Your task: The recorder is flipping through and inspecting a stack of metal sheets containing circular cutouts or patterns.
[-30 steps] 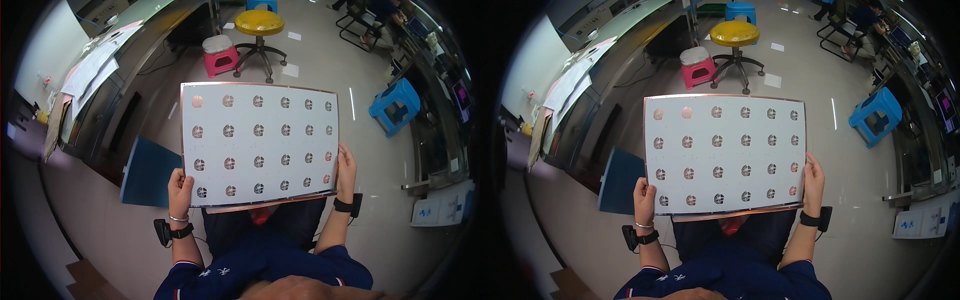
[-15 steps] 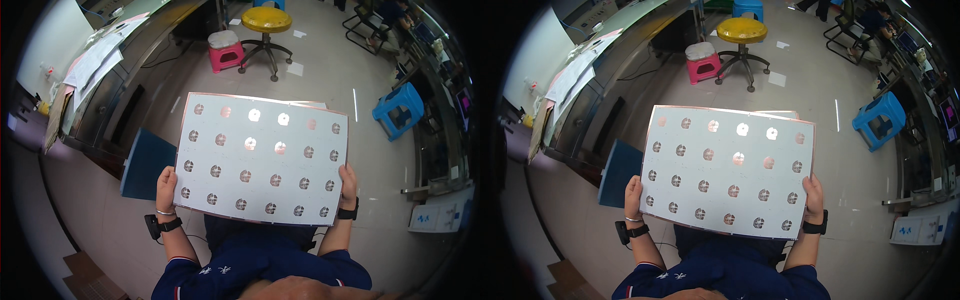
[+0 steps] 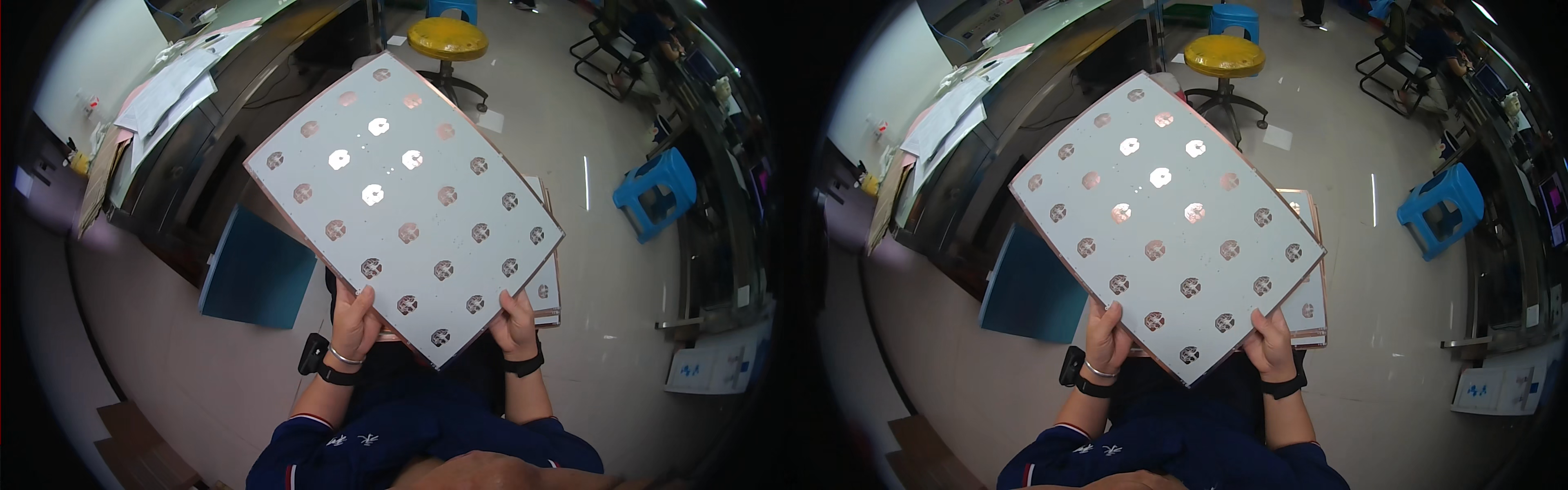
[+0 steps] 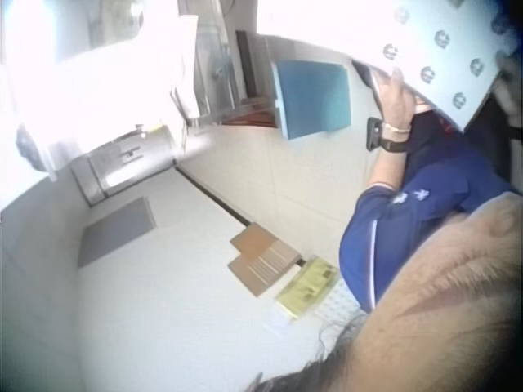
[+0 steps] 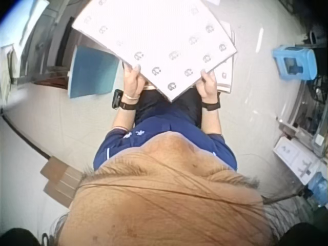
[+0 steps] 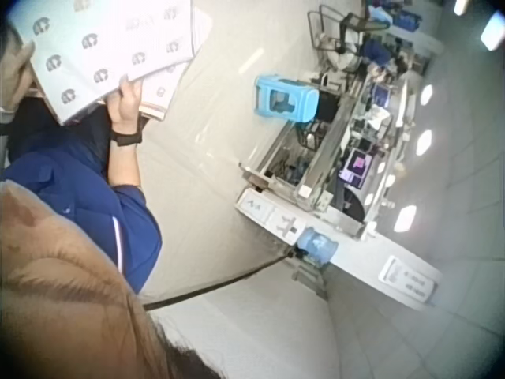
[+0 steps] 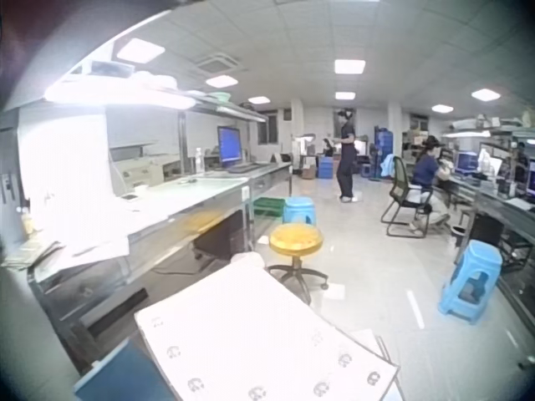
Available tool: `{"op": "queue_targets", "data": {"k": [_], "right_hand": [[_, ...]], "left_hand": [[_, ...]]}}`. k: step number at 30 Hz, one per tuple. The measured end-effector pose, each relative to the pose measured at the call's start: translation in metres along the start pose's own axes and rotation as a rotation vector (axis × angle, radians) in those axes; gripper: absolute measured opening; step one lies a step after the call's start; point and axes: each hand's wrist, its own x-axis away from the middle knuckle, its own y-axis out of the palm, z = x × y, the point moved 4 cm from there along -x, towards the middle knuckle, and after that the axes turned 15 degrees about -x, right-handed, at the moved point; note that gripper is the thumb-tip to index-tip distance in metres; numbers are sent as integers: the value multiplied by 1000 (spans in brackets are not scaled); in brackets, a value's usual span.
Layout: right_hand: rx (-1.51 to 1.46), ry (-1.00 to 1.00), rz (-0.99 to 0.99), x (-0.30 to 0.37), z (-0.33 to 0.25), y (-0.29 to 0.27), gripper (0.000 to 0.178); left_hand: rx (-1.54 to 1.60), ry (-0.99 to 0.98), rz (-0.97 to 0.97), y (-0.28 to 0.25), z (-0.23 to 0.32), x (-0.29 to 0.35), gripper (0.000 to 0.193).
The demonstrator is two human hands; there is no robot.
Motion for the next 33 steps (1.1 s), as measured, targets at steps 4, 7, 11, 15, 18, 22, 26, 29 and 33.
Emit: {"op": "queue_targets", "data": {"k": [4,7,11,15,18,22,26,29,33], "right_hand": [[-92,-89,-10,5,-37,-19,49],[-117,-138,-46,3,-67,5,51],[23,-16,-127,2,-63,-1,55],[359,32,-98,2,-50,-8,54],[316,28,-56,-2,-43,-1,50],[107,-118,2,-13,-32,1,47],[-77,-94,1,-17,-9,7,50],[-55,-51,16,-13,3,5,52],[-26,-18,20,-9,-18,-8,45]], "left_hand": [[-5,-75,-84,-27,12,-6,61],[-78,-88,-94,-39,23,-8,58],[-135,-149,-229,-48,27,-13,53],[-241,-64,-312,-38,29,-18,51],[-89,-42,-236,-23,35,-16,53],[176,-88,-87,-28,21,-8,51],[282,-96,-315,-24,-14,8,53],[126,-172,-227,3,-25,18,57],[58,-223,-148,-5,-15,8,60]]}}
